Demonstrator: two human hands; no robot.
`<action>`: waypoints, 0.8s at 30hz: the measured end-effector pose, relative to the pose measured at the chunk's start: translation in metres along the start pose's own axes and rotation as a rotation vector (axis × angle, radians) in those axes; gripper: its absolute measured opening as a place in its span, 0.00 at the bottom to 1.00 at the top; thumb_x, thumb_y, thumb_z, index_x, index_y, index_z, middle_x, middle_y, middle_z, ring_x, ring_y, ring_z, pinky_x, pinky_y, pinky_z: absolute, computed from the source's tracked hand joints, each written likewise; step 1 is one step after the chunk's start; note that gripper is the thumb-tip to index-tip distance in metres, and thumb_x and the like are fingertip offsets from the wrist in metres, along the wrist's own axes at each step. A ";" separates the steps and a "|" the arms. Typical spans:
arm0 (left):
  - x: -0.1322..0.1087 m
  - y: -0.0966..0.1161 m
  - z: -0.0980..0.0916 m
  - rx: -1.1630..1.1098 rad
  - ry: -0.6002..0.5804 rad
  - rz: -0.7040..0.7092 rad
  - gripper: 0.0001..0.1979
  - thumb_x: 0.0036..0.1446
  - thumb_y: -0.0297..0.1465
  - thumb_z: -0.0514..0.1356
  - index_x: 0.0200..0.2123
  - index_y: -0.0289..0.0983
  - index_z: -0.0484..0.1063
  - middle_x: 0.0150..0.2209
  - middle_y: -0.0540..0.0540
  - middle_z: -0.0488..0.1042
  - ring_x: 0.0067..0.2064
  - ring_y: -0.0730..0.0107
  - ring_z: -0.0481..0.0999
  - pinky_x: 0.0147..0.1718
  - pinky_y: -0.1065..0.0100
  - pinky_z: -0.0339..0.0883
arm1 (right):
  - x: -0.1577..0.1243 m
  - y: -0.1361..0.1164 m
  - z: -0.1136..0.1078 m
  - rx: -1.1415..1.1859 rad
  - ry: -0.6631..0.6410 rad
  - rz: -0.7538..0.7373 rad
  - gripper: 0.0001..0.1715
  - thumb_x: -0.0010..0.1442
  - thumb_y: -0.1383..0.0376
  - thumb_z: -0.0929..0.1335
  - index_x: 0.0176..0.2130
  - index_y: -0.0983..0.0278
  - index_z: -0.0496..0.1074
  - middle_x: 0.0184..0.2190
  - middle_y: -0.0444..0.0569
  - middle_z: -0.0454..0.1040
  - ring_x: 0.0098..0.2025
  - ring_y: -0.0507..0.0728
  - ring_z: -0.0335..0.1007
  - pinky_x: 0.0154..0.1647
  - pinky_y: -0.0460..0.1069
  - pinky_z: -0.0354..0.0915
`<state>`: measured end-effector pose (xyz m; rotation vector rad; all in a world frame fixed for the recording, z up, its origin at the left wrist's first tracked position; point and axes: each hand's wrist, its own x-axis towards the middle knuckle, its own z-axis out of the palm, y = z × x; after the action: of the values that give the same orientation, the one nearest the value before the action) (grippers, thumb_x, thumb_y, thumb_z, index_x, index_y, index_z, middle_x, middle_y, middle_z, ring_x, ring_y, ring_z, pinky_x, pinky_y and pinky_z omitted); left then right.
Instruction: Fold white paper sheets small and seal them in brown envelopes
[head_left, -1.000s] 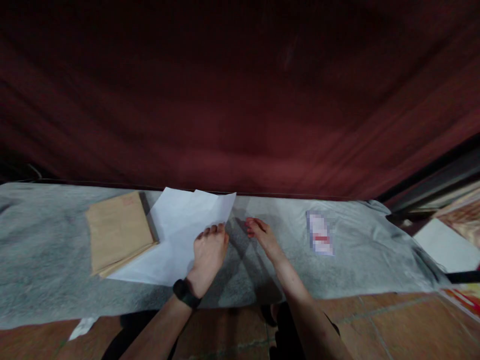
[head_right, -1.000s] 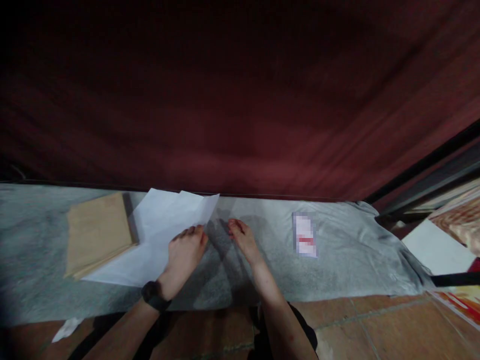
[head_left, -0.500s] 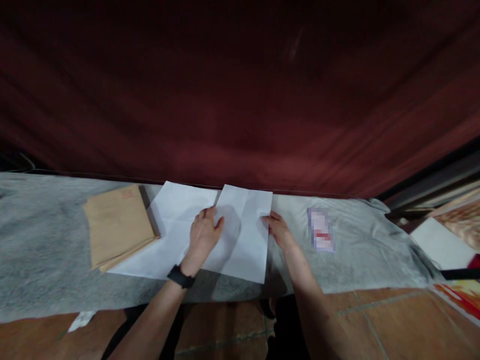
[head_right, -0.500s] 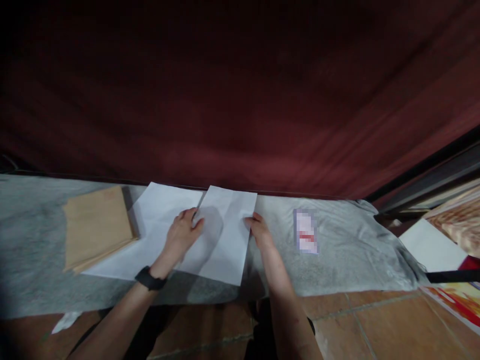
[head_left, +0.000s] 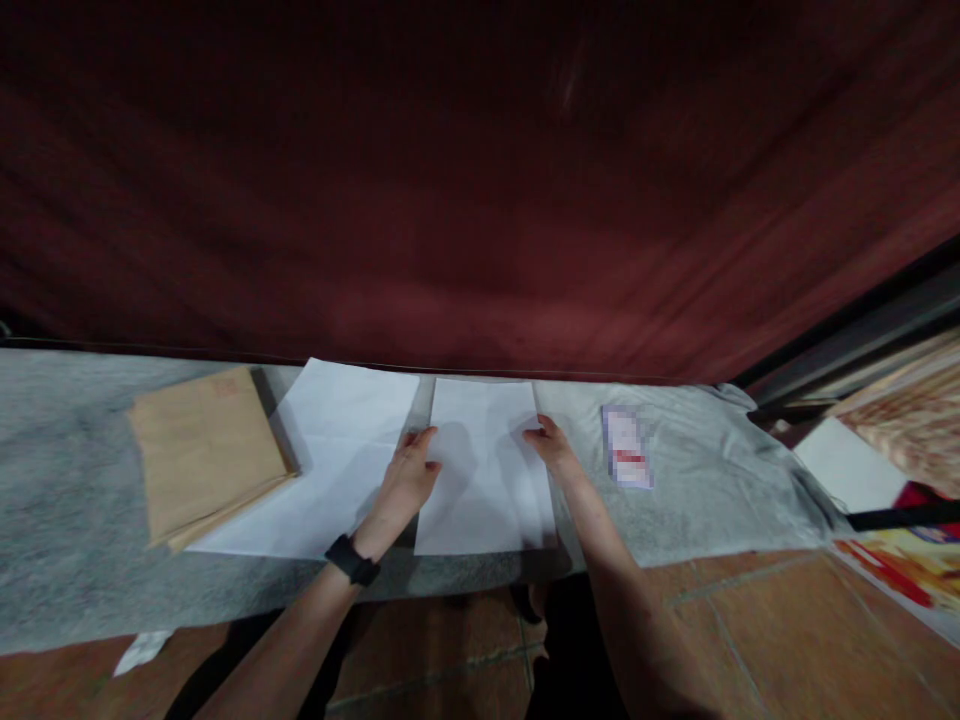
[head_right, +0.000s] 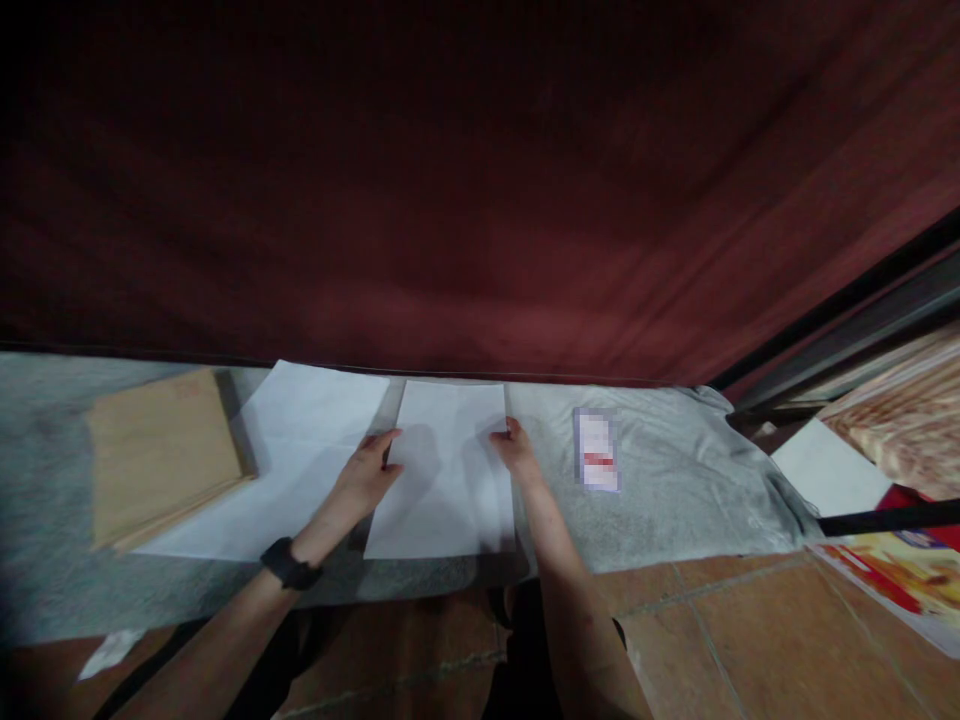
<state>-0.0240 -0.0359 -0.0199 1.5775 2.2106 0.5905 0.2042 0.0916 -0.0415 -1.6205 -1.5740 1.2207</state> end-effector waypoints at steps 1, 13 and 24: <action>0.001 -0.002 0.002 -0.001 0.008 0.022 0.27 0.55 0.21 0.59 0.59 0.34 0.69 0.56 0.37 0.76 0.59 0.56 0.74 0.59 0.60 0.68 | 0.000 0.002 0.000 -0.028 0.014 0.000 0.23 0.51 0.67 0.67 0.48 0.64 0.73 0.32 0.45 0.78 0.35 0.57 0.75 0.38 0.49 0.68; -0.013 0.005 -0.001 0.214 0.023 0.065 0.23 0.60 0.21 0.54 0.58 0.32 0.70 0.57 0.36 0.73 0.59 0.56 0.73 0.59 0.58 0.67 | -0.018 0.006 0.007 -0.462 0.157 -0.167 0.33 0.60 0.69 0.65 0.64 0.68 0.63 0.47 0.59 0.77 0.49 0.64 0.74 0.51 0.53 0.67; -0.002 0.037 0.072 0.251 0.106 0.378 0.28 0.65 0.24 0.46 0.68 0.27 0.58 0.70 0.32 0.58 0.73 0.53 0.51 0.69 0.49 0.47 | -0.049 0.000 0.063 -0.492 -0.045 -0.619 0.29 0.73 0.62 0.54 0.66 0.67 0.64 0.68 0.57 0.62 0.71 0.60 0.52 0.72 0.60 0.49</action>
<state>0.0427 -0.0183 -0.0612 2.1671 2.1397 0.5228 0.1539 0.0319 -0.0576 -1.2009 -2.2993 0.5675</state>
